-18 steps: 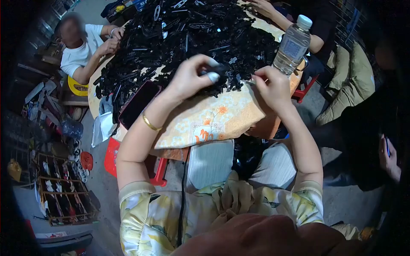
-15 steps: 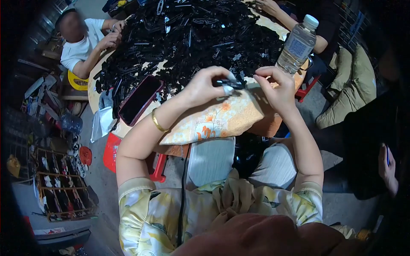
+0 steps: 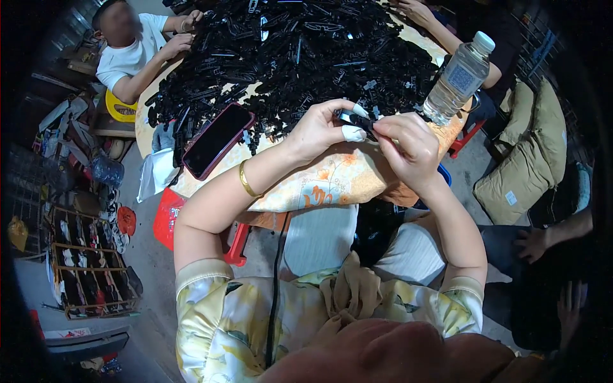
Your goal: Assembling small black plastic components by inserting small silver parts into them.
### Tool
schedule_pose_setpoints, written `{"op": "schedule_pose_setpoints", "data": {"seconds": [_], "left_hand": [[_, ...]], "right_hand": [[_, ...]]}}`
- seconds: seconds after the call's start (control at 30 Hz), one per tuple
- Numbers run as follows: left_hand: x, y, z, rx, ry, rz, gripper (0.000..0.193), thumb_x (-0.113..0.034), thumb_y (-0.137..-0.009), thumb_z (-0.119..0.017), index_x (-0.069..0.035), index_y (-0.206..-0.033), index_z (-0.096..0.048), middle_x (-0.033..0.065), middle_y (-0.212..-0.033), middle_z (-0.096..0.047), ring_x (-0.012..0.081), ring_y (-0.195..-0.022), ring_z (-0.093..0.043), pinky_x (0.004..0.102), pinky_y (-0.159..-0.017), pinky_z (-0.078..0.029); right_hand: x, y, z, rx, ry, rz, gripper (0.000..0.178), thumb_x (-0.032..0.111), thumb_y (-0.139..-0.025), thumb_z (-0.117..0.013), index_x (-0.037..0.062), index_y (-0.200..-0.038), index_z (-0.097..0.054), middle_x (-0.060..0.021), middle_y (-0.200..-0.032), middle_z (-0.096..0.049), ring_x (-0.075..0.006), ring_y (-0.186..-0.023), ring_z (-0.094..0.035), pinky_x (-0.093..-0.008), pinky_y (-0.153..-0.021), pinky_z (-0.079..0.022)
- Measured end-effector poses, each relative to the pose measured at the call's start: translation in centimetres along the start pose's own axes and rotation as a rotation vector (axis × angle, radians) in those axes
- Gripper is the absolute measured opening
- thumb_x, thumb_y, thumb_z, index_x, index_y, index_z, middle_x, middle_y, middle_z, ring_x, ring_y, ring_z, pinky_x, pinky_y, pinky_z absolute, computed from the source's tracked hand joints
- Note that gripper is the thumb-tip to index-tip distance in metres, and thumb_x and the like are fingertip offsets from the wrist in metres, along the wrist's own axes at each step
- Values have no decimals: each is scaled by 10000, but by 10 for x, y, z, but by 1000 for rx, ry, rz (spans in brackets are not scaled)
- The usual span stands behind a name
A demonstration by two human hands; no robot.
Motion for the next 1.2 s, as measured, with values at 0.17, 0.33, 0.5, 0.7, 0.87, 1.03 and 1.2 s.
{"op": "schedule_pose_setpoints", "data": {"seconds": [0.17, 0.33, 0.5, 0.7, 0.87, 1.03, 1.2], "left_hand": [[0, 2, -1, -24, 14, 9, 299, 18, -773, -649, -3, -1057, -560, 70, -925, -628, 125, -825, -619, 250, -765, -523], [-1, 1, -3, -6, -50, 11, 326, 13, -790, -632, 9, -1101, -536, 100, -978, -621, 156, -859, -628, 286, -804, -534], [-5, 4, -7, -31, 91, 64, 349, -20, -820, -607, 22, -1150, -499, 122, -1050, -598, 175, -914, -617, 314, -815, -539], [-13, 11, -8, 32, -114, -92, 342, -24, -825, -601, 42, -1146, -499, 120, -1072, -587, 158, -954, -593, 284, -818, -526], [-14, 17, -16, 17, -422, -42, 373, -61, -812, -632, 52, -1141, -496, 114, -1077, -578, 145, -943, -587, 257, -802, -508], [-15, 6, -15, 175, -135, -124, 379, -67, -819, -624, 41, -1154, -482, 118, -1096, -566, 148, -1006, -558, 277, -871, -477], [-51, -47, 19, -233, -1184, -415, 271, -178, -804, -631, -20, -1024, -611, 133, -1001, -618, 226, -948, -592, 333, -833, -471]], "right_hand": [[4, 1, -3, 5, 16, 31, 211, -35, -638, -684, 13, -837, -631, -101, -827, -638, -238, -716, -600, -312, -615, -480], [8, -2, 0, 52, 95, 61, 246, -47, -623, -684, 14, -855, -627, -106, -840, -629, -248, -721, -594, -313, -610, -477], [11, -2, -1, 99, 197, 126, 245, -20, -630, -680, 33, -858, -608, -101, -861, -618, -261, -713, -584, -326, -603, -481], [3, 10, -15, 113, -468, -741, 270, 39, -755, -679, -8, -1005, -588, -85, -937, -625, -154, -861, -607, -276, -714, -506], [-10, 19, -9, 364, -511, -884, 346, 69, -760, -700, -32, -1065, -572, -88, -955, -633, -124, -856, -609, -242, -753, -495], [-26, 12, 12, 531, -493, -850, 245, 141, -763, -703, -14, -943, -642, -21, -750, -618, -58, -621, -550, -198, -523, -424], [-33, 19, 50, 1030, -531, -560, 256, 176, -754, -723, -8, -920, -659, 4, -745, -634, -53, -616, -539, -205, -566, -431]]}}
Point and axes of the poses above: each hand's wrist, its own y-axis away from the middle knuckle, its own z-axis out of the back of the hand, x = y × z, the point moved 2 cm from there along -y, towards the middle knuckle
